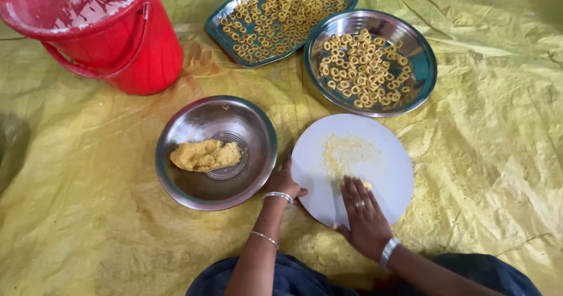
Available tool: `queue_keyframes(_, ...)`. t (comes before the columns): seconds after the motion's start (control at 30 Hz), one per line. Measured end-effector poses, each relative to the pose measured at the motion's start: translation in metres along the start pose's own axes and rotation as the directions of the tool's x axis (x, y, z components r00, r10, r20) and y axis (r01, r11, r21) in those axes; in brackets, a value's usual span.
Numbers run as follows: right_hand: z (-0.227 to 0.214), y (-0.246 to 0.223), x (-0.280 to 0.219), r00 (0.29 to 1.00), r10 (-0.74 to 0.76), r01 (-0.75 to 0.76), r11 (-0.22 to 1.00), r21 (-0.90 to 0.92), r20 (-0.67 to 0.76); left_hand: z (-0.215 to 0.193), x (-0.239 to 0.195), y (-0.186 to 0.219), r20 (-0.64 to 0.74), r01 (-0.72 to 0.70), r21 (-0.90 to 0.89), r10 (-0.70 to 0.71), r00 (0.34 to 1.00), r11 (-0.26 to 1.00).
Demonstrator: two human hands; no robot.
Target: The person sits on a yellow tarp and shapes dough into small rings by hand. They take a piece of dough, roll it into a thin rope on a white plate, and join the ends to form a ring, placing the finished pieces into a metal bowl.
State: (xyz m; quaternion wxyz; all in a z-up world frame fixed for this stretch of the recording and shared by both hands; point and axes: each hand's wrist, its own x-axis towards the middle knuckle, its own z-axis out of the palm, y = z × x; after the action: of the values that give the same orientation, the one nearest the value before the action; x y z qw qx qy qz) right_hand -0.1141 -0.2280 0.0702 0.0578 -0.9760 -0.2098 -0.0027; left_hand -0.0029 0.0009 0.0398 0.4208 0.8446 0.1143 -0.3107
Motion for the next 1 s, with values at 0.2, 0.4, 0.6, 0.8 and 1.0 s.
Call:
queue_keyframes(0.2, 0.007, 0.068, 0.154, 0.982, 0.154, -0.135, 0.976, -0.170, 0.107, -0.004, -0.011, 0.009, -0.007, 0.015, -0.057, -0.015, 1.000, 0.998)
queue_keyframes(0.4, 0.009, 0.107, 0.270, 0.894, 0.263, -0.299, 0.953, -0.045, -0.362, 0.003, -0.009, 0.003, 0.002, -0.019, -0.012, 0.019, 1.000, 1.000)
queue_keyframes(0.6, 0.041, 0.070, 0.180, 0.987, 0.160, -0.161, 0.974, -0.162, -0.018, -0.005, -0.015, 0.016, 0.073, 0.033, -0.092, -0.026, 0.997, 0.995)
queue_keyframes(0.8, 0.052, 0.084, 0.044, 0.963, 0.249, -0.095, 0.664, 0.742, -0.099, -0.004, -0.018, 0.014, 0.021, -0.021, -0.129, 0.024, 0.999, 0.991)
queue_keyframes(1.0, 0.048, 0.037, 0.024, 0.804, 0.401, -0.210, 0.883, 0.420, -0.440, 0.007, -0.012, 0.005, -0.031, -0.016, -0.156, 0.011, 0.999, 0.988)
